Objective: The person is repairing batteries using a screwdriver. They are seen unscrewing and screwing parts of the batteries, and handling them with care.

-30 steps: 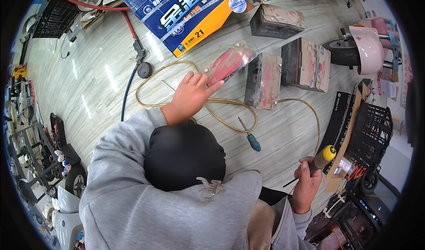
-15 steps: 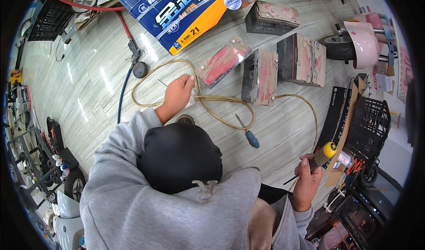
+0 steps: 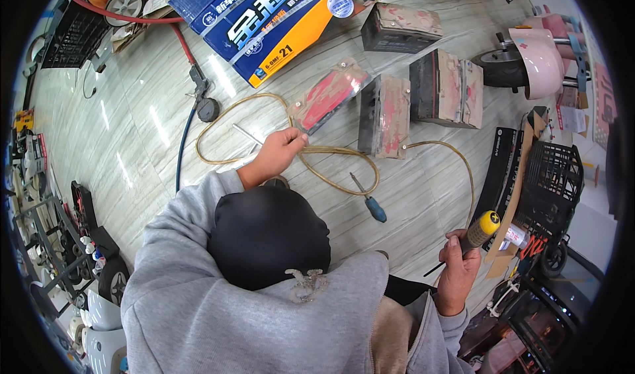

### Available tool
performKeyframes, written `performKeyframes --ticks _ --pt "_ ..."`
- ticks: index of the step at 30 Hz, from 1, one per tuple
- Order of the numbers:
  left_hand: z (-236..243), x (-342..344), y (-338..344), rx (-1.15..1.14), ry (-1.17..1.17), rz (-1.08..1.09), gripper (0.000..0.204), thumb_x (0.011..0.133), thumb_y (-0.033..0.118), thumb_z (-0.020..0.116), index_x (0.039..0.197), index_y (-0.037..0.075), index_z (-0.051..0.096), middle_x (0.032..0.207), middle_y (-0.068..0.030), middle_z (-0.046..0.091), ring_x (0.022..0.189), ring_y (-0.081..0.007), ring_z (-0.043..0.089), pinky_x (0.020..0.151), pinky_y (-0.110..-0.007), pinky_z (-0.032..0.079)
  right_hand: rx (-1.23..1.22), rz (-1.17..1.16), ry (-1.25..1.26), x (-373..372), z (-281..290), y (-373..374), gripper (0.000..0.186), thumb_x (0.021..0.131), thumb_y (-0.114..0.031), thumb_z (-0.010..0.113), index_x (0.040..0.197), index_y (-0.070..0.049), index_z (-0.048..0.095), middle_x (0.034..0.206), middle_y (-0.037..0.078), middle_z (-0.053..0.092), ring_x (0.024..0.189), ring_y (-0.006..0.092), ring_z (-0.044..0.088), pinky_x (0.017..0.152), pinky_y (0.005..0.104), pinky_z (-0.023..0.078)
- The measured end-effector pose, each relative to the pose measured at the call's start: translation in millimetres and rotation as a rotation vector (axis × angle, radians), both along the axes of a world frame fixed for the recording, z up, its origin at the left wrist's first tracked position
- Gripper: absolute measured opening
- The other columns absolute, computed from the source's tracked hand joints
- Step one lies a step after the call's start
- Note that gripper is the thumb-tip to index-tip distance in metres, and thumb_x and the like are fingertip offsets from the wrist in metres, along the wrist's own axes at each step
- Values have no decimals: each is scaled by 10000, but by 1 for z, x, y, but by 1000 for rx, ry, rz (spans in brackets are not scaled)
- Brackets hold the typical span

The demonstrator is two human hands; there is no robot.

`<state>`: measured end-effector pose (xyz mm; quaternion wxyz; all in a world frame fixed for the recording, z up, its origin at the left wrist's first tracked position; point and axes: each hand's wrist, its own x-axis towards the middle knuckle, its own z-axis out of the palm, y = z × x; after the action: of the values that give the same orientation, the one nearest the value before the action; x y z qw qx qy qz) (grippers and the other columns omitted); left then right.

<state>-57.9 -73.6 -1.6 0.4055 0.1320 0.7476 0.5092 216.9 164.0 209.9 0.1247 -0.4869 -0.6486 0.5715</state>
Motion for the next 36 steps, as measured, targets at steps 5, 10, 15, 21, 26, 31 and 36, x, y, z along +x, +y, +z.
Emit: performKeyframes --ticks 5,10,15,21,26,31,36 --pt "-7 1 4 33 29 10 289 968 272 567 905 7 662 737 -22 604 714 -97 515 682 -287 435 28 35 -23 0 0 0 122 948 -114 587 975 5 591 714 -12 478 617 64 420 564 224 336" --pt "-2 -1 5 9 1 -11 277 986 258 563 899 9 650 775 19 591 755 -70 494 708 -254 416 38 36 -31 -1 0 0 128 948 -119 592 974 6 589 719 -10 480 617 65 423 564 224 340" --pt "5 -1 7 8 -21 0 270 979 242 566 889 3 651 760 8 589 749 -75 493 713 -258 422 3 12 -21 -1 1 1 102 925 -89 600 966 4 612 743 0 526 639 67 460 586 226 360" --pt "-5 1 7 63 -59 68 254 940 220 581 875 -9 669 741 -19 627 714 -93 525 679 -278 440 10 8 -11 -1 -1 0 92 927 -79 594 964 3 613 736 -1 524 634 65 457 579 225 356" --pt "-9 0 9 101 -113 98 241 926 200 581 846 -12 664 724 -3 606 694 -83 509 657 -264 426 9 13 -19 -2 -1 0 89 927 -76 591 965 1 615 717 -7 516 627 65 453 576 226 352" --pt "-7 -3 11 57 -174 88 200 917 152 562 833 6 669 688 15 563 656 -74 468 631 -239 383 15 16 -23 -3 -1 0 93 926 -75 588 968 3 617 708 -9 512 626 64 451 578 225 351" --pt "-7 -4 13 73 -211 111 210 915 162 570 812 7 666 658 15 544 629 -80 458 615 -241 375 8 9 -15 -3 -1 0 98 925 -76 589 972 6 618 709 -10 512 626 64 450 580 226 352"
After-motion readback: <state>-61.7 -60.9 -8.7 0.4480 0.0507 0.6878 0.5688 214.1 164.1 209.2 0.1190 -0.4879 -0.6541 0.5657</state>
